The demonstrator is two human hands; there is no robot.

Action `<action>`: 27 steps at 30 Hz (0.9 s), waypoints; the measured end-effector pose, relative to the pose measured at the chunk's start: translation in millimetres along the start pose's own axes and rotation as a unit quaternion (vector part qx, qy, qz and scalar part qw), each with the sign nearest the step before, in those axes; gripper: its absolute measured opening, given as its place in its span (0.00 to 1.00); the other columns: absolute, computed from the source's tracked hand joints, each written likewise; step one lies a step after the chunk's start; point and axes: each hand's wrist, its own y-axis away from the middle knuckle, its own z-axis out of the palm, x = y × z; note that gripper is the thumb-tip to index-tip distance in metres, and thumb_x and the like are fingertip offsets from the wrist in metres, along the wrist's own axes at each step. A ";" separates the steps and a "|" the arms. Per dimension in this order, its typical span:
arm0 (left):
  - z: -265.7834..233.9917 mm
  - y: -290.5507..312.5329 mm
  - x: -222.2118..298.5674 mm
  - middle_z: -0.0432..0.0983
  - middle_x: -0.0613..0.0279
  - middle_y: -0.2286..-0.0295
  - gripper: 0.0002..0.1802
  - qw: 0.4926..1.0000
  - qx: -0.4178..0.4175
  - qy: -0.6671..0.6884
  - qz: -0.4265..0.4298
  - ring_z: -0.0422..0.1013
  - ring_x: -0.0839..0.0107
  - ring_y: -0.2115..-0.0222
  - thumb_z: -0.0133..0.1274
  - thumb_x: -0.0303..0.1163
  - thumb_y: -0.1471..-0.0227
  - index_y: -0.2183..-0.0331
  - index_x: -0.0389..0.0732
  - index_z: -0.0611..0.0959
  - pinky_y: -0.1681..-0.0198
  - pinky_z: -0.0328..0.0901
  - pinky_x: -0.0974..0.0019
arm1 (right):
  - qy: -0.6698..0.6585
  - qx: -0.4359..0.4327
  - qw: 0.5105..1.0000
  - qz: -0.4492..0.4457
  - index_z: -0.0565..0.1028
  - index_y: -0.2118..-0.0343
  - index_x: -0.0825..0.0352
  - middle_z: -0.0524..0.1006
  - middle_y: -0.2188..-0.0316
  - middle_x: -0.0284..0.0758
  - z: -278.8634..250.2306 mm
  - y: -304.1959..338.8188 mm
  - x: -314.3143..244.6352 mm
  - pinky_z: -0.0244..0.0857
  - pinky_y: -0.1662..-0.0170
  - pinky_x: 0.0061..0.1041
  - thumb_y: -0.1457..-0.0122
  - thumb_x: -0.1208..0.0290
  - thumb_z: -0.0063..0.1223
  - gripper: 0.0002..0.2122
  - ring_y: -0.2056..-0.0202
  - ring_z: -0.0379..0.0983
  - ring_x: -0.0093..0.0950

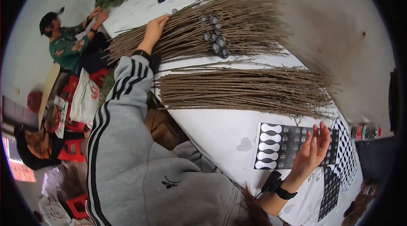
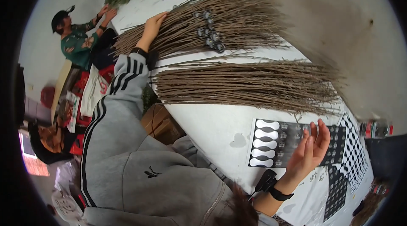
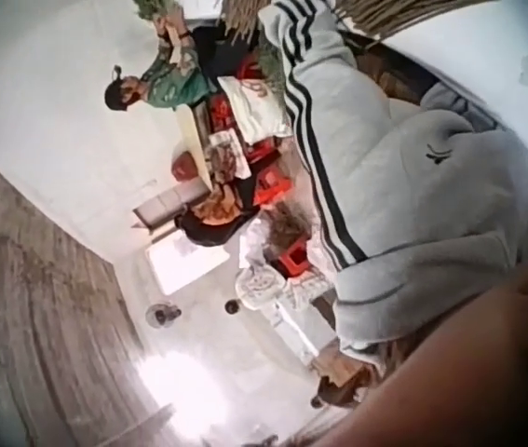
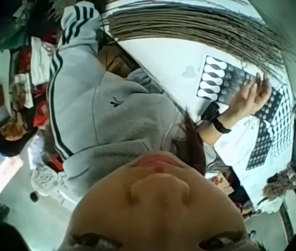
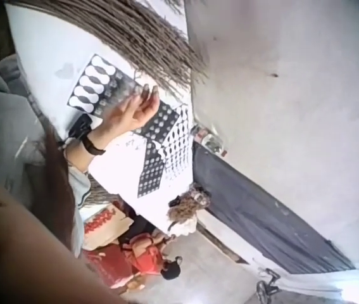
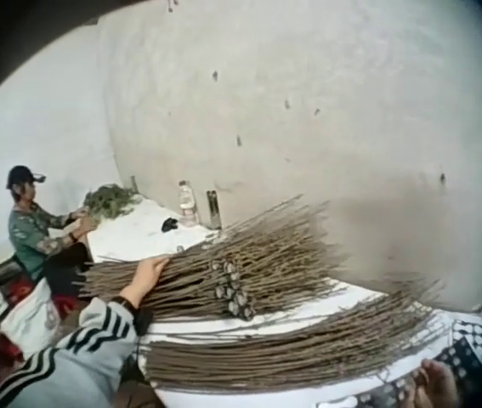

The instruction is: The person peels a sticker from a sheet, wraps it around a branch, and presses the ends together by hand. After repeating this process for several branches, the person places the labeled branches onto a pile.

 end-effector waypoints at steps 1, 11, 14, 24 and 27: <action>1.1 -5.5 8.7 0.77 0.52 0.60 0.14 0.996 -0.062 0.056 -0.038 0.72 0.57 0.58 0.48 0.34 0.43 0.57 0.39 0.80 0.54 0.64 0.65 | 0.009 0.007 1.000 -0.004 0.60 0.43 0.71 0.61 0.42 0.42 -0.6 1.1 -1.5 0.56 0.43 0.28 0.41 0.79 0.45 0.22 0.44 0.60 0.33; -29.1 -13.6 62.0 0.71 0.54 0.50 0.17 0.997 0.008 -0.014 0.072 0.65 0.55 0.50 0.45 0.39 0.41 0.54 0.42 0.79 0.46 0.58 0.62 | 0.122 0.035 0.992 -0.009 0.64 0.46 0.71 0.67 0.47 0.39 -0.7 -1.5 -4.5 0.60 0.47 0.25 0.40 0.78 0.47 0.18 0.49 0.64 0.29; -29.7 -11.0 148.3 0.69 0.55 0.50 0.15 0.990 0.009 0.043 0.132 0.64 0.56 0.50 0.46 0.35 0.42 0.55 0.43 0.80 0.46 0.57 0.60 | 0.259 0.033 0.965 -0.029 0.66 0.48 0.71 0.71 0.52 0.37 -12.7 -5.3 -8.4 0.63 0.50 0.24 0.41 0.79 0.48 0.17 0.53 0.68 0.26; 10.2 76.7 328.1 0.73 0.57 0.65 0.11 0.854 -0.340 0.294 0.261 0.68 0.58 0.61 0.56 0.29 0.53 0.63 0.40 0.82 0.55 0.62 0.59 | 0.597 -0.147 0.789 -0.009 0.74 0.59 0.69 0.73 0.56 0.41 -40.2 8.5 -13.0 0.65 0.54 0.29 0.56 0.79 0.61 0.18 0.56 0.70 0.40; 34.1 107.3 362.1 0.72 0.57 0.63 0.15 0.791 -0.452 0.359 0.203 0.67 0.58 0.58 0.58 0.29 0.54 0.60 0.39 0.81 0.54 0.62 0.61 | 0.600 -0.197 0.775 0.024 0.74 0.60 0.70 0.73 0.57 0.42 -43.3 16.5 -12.3 0.65 0.53 0.31 0.59 0.78 0.64 0.20 0.56 0.69 0.42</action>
